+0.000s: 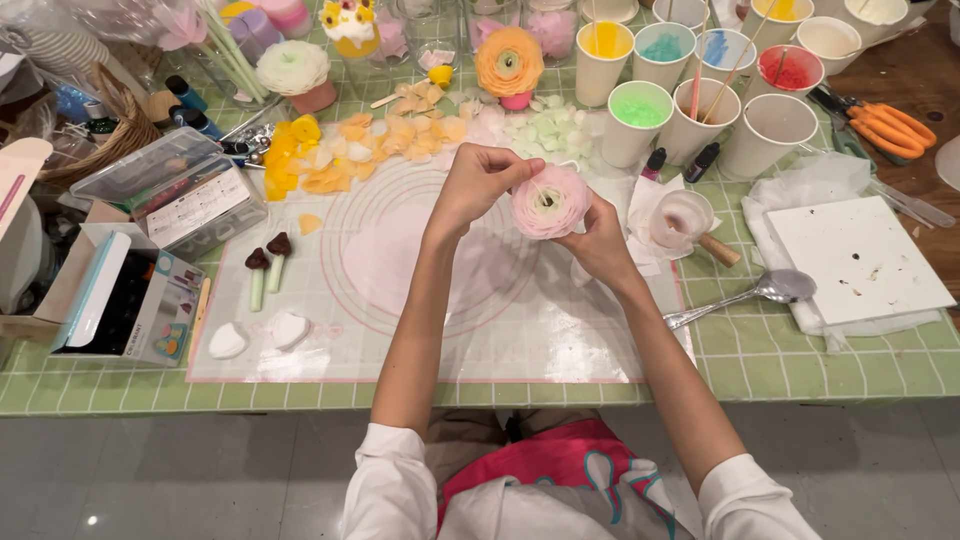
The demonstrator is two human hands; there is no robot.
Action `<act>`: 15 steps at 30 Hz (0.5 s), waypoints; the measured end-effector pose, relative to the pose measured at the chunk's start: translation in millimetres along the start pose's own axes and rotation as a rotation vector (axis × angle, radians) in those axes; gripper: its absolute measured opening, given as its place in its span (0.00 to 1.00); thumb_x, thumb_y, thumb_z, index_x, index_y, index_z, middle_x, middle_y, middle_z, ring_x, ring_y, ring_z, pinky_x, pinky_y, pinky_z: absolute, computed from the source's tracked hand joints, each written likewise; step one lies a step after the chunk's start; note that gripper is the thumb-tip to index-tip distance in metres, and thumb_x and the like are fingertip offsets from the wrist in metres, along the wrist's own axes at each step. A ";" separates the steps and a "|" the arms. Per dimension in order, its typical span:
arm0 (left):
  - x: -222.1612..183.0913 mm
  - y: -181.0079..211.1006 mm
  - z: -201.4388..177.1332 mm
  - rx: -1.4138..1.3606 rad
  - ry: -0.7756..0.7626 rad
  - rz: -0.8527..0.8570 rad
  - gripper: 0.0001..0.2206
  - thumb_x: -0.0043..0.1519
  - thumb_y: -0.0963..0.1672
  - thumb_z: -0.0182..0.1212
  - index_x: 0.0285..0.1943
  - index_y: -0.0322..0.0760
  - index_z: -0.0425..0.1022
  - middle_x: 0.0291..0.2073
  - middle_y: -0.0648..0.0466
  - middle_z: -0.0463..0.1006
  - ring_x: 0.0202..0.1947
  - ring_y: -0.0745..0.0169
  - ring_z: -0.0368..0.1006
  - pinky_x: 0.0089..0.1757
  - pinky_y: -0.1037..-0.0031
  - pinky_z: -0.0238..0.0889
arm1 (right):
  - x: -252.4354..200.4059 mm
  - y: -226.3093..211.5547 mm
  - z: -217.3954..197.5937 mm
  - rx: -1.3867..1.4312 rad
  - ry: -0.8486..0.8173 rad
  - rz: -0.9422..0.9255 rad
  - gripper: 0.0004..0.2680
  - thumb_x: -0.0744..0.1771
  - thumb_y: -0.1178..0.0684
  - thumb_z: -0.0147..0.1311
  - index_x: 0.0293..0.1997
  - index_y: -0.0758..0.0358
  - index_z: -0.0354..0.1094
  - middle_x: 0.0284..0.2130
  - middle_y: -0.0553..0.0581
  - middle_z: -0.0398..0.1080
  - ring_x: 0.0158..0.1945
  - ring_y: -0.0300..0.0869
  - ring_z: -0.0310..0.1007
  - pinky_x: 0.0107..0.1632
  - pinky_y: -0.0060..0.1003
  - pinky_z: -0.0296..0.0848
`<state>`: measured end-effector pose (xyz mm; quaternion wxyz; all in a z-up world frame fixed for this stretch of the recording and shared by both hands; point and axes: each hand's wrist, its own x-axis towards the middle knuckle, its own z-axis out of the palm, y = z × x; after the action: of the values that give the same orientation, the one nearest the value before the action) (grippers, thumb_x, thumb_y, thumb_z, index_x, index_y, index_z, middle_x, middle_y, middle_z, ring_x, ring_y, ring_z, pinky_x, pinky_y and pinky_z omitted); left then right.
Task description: The recorder is assembling a decorative flower by attaching multiple pink petals onto a green stem-like base.
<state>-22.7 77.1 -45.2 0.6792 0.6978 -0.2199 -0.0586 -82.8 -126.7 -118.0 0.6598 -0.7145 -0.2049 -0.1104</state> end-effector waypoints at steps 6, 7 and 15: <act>6.0 -21.2 0.1 0.025 -0.003 0.035 0.10 0.61 0.43 0.70 0.29 0.29 0.84 0.21 0.62 0.77 0.25 0.79 0.65 0.29 0.80 0.58 | -0.6 29.6 -1.2 0.039 0.025 -0.026 0.22 0.62 0.62 0.69 0.62 0.68 0.66 0.56 0.52 0.72 0.60 0.36 0.70 0.66 0.35 0.67; 6.6 -26.0 0.1 0.021 -0.001 0.037 0.10 0.61 0.42 0.69 0.30 0.28 0.84 0.22 0.62 0.77 0.25 0.79 0.66 0.29 0.81 0.58 | -1.1 33.8 -1.4 0.044 0.030 -0.032 0.23 0.62 0.62 0.69 0.63 0.68 0.65 0.56 0.52 0.72 0.61 0.36 0.70 0.67 0.34 0.67; -1.7 -43.1 0.6 -0.090 0.030 -0.019 0.05 0.61 0.40 0.68 0.37 0.28 0.85 0.28 0.57 0.83 0.30 0.77 0.72 0.34 0.81 0.66 | -4.6 30.8 4.0 0.048 0.029 0.063 0.24 0.61 0.62 0.69 0.64 0.67 0.65 0.56 0.52 0.72 0.60 0.37 0.70 0.66 0.35 0.67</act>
<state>-14.6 76.3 -87.6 0.7126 0.6694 -0.2001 -0.0646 -73.9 -124.8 -148.0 0.6827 -0.7030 -0.1753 -0.0950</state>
